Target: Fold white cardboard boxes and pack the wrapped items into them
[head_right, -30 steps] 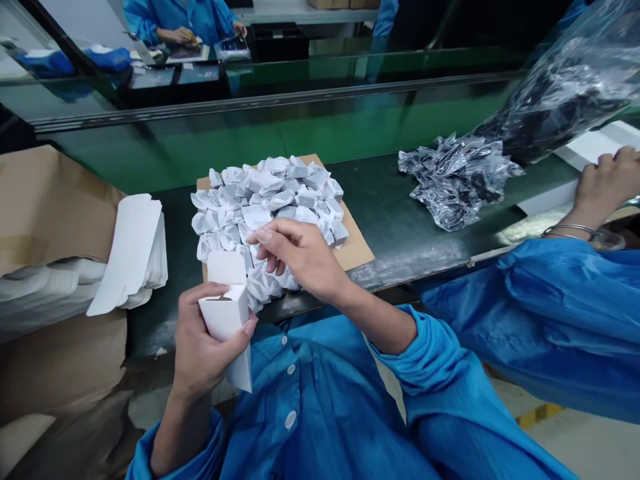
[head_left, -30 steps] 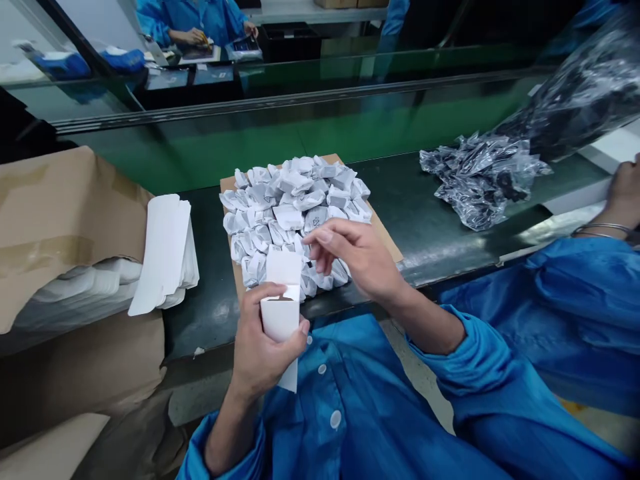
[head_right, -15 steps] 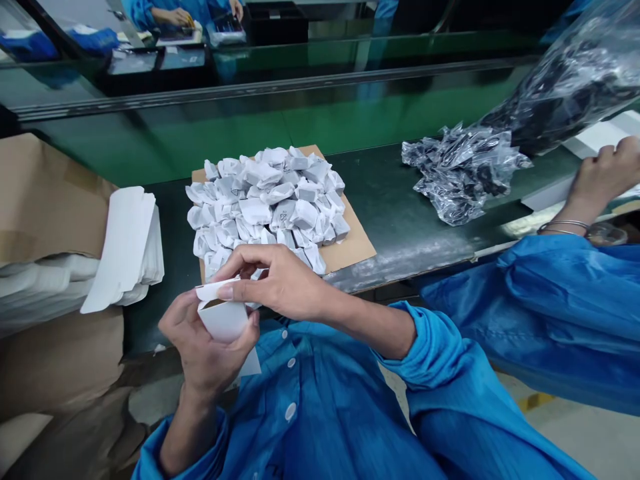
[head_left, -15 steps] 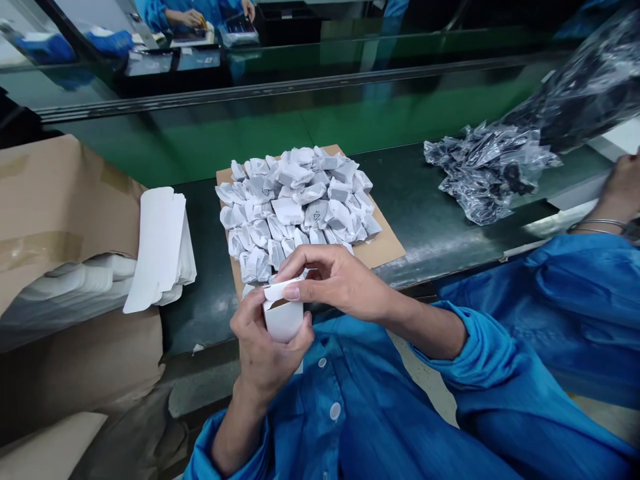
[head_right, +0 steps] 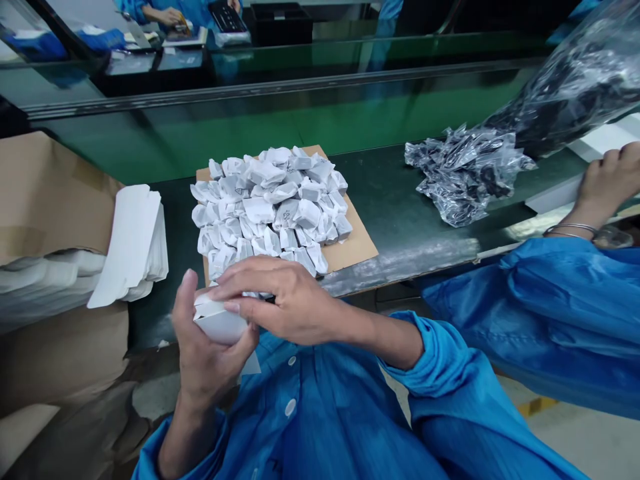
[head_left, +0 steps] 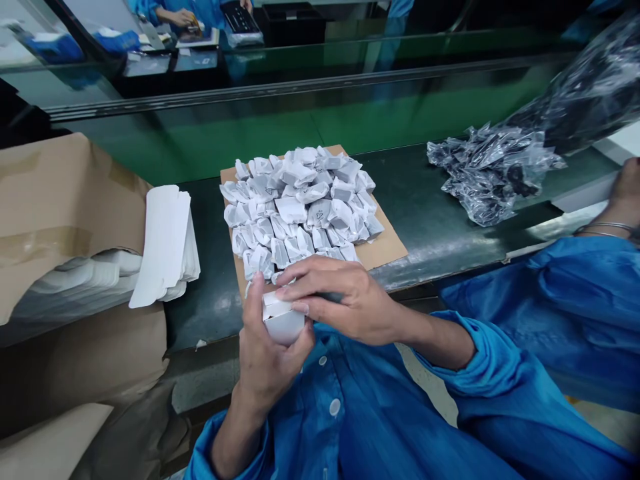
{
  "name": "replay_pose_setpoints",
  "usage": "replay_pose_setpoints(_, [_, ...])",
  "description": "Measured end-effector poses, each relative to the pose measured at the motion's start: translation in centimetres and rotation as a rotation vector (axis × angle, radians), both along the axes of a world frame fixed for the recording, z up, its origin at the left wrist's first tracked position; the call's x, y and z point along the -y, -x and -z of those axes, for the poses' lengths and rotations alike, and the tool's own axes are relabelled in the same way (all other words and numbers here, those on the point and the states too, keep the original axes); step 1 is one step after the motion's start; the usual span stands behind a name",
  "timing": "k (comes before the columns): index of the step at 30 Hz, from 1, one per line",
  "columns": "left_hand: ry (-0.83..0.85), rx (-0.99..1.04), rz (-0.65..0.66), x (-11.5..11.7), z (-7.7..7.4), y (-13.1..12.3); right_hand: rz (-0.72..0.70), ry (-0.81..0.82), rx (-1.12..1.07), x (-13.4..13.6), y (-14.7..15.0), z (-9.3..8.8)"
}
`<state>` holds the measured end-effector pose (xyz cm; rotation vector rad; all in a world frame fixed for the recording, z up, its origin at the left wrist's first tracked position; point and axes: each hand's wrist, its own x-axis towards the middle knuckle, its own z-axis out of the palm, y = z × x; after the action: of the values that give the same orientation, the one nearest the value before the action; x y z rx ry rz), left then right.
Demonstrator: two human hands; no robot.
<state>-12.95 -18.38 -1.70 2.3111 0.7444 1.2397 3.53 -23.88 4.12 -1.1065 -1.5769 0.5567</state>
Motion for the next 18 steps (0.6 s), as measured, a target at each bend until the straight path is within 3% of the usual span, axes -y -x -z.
replay_pose_setpoints(4, [0.013, -0.085, 0.053, -0.1, -0.7, 0.1, 0.047, -0.166, 0.166, 0.1, 0.5, 1.3])
replay_pose_setpoints(9, [0.038, -0.107, 0.093, -0.1, -0.3, 0.2, 0.235, -0.334, 0.249, 0.3, 2.2, 3.4])
replay_pose_setpoints(14, [0.098, -0.087, 0.086, 0.3, 0.3, 0.2, 0.322, -0.310, 0.191, 0.8, 3.0, 4.2])
replay_pose_setpoints(18, [0.101, -0.059, 0.092, 0.4, -0.4, -0.2, 0.294, -0.263, 0.071, 0.8, 2.4, 3.7])
